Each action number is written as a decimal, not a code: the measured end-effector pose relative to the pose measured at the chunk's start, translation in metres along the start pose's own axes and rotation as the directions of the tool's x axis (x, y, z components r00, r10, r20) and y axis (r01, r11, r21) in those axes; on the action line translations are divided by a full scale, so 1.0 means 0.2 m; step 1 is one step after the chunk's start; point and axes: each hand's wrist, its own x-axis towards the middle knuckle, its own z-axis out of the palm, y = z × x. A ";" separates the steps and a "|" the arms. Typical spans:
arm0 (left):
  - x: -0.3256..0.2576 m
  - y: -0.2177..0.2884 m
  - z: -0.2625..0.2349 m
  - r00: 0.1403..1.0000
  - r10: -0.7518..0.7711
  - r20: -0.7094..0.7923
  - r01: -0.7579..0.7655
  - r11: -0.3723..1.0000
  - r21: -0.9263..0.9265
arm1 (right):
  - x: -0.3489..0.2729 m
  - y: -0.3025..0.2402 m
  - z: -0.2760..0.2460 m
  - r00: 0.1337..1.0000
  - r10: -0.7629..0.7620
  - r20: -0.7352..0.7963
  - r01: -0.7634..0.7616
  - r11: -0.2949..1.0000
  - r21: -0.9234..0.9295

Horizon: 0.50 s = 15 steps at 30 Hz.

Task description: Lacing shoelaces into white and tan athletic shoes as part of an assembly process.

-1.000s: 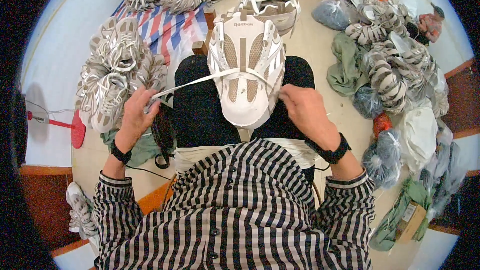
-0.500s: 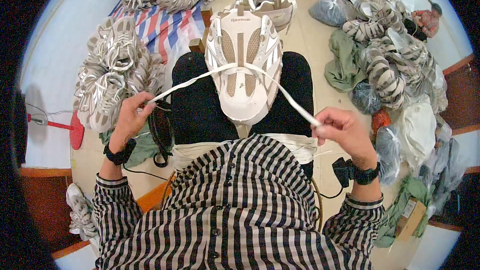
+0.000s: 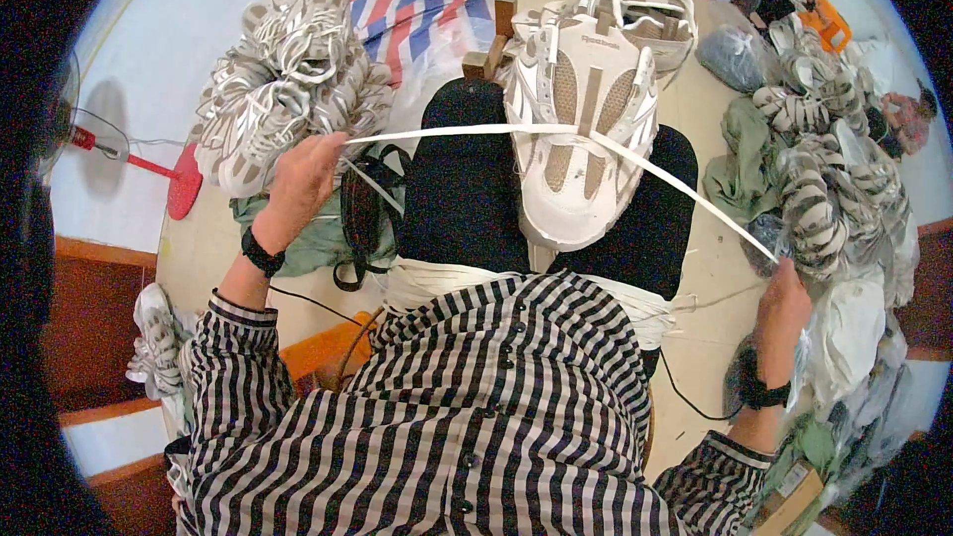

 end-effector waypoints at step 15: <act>-0.52 -0.63 -0.08 0.969 -0.246 -0.032 0.245 0.930 0.274 | -0.34 0.83 0.18 0.973 0.230 0.026 -0.230 0.973 0.008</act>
